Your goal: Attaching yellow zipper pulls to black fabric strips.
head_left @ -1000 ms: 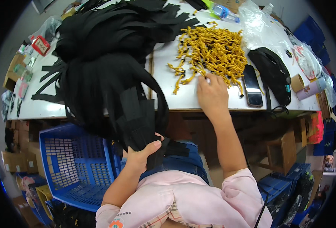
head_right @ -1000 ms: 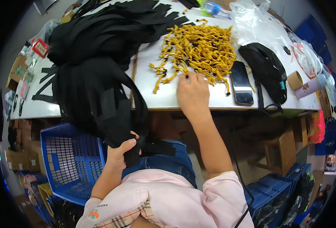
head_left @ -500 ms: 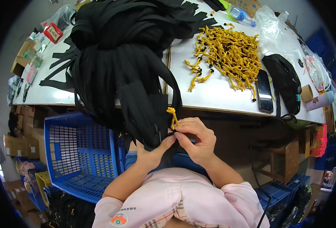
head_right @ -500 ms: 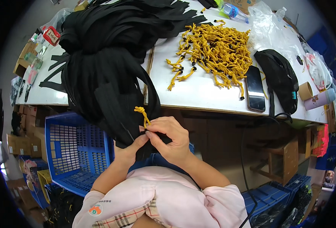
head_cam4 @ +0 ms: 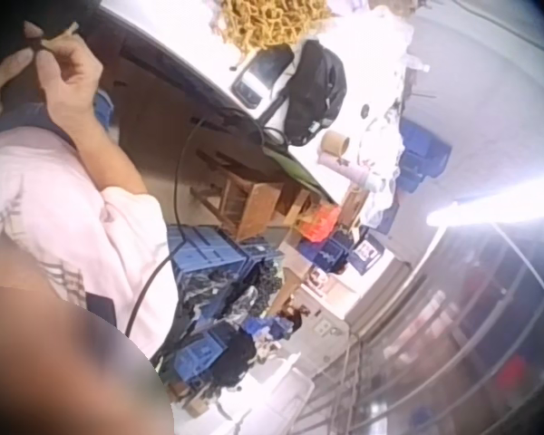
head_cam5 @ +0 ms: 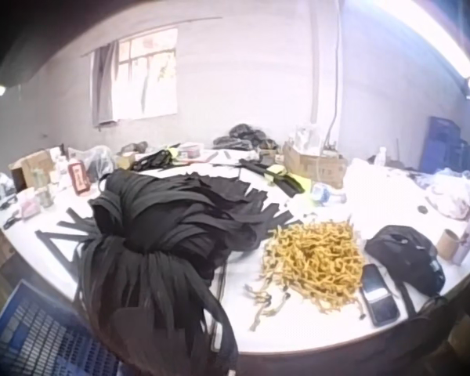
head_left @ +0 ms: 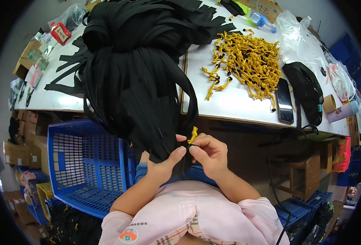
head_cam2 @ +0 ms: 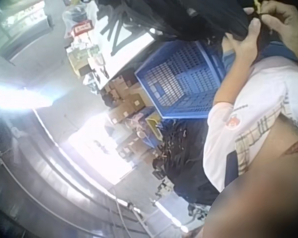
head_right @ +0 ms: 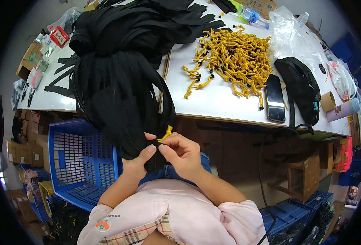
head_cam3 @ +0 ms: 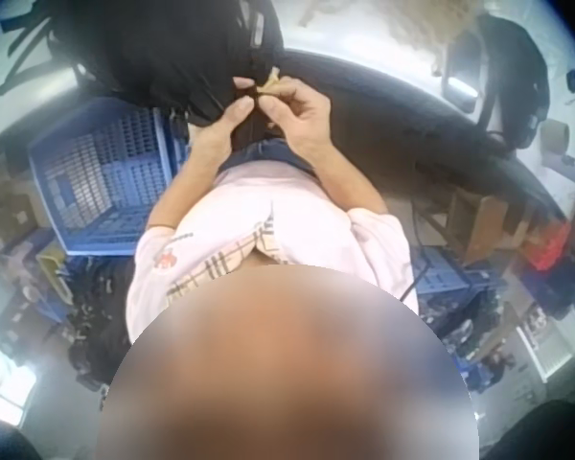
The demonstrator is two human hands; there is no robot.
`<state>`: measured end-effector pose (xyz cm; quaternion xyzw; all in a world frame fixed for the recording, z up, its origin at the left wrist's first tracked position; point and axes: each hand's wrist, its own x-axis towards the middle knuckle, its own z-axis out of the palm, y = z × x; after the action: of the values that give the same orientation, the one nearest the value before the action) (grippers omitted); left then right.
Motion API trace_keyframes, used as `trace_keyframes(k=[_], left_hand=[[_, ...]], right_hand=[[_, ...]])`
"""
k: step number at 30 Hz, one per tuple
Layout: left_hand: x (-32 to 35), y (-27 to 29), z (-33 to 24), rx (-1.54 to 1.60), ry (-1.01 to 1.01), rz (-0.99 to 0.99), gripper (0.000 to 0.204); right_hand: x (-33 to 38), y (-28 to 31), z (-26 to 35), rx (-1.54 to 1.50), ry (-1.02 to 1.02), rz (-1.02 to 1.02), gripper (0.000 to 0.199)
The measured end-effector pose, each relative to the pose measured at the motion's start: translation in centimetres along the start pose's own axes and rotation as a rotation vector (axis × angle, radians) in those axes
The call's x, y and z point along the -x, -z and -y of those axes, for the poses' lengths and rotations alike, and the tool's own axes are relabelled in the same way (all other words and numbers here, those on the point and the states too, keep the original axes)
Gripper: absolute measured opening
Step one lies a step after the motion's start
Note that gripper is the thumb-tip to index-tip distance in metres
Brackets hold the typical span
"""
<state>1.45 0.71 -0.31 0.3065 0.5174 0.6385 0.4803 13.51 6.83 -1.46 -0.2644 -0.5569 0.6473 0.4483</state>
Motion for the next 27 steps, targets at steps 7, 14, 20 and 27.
trace_keyframes(k=[7, 14, 20, 27], left_hand=[[-0.2, 0.4, -0.3, 0.121, 0.047, 0.135, 0.026], [-0.3, 0.4, -0.7, -0.021, -0.017, 0.126, 0.024], [-0.4, 0.5, -0.4, 0.004, 0.027, 0.106, 0.022], [-0.3, 0.6, -1.0, -0.208, -0.143, 0.12, 0.018]], right_hand=[[-1.0, 1.7, 0.5, -0.564, -0.535, 0.28, 0.007], [-0.3, 1.0, 0.6, -0.319, -0.312, 0.086, 0.004], [0.1, -0.3, 0.6, -0.231, -0.268, 0.027, 0.006], [0.0, 1.0, -0.4, -0.001, 0.004, 0.28, 0.007]])
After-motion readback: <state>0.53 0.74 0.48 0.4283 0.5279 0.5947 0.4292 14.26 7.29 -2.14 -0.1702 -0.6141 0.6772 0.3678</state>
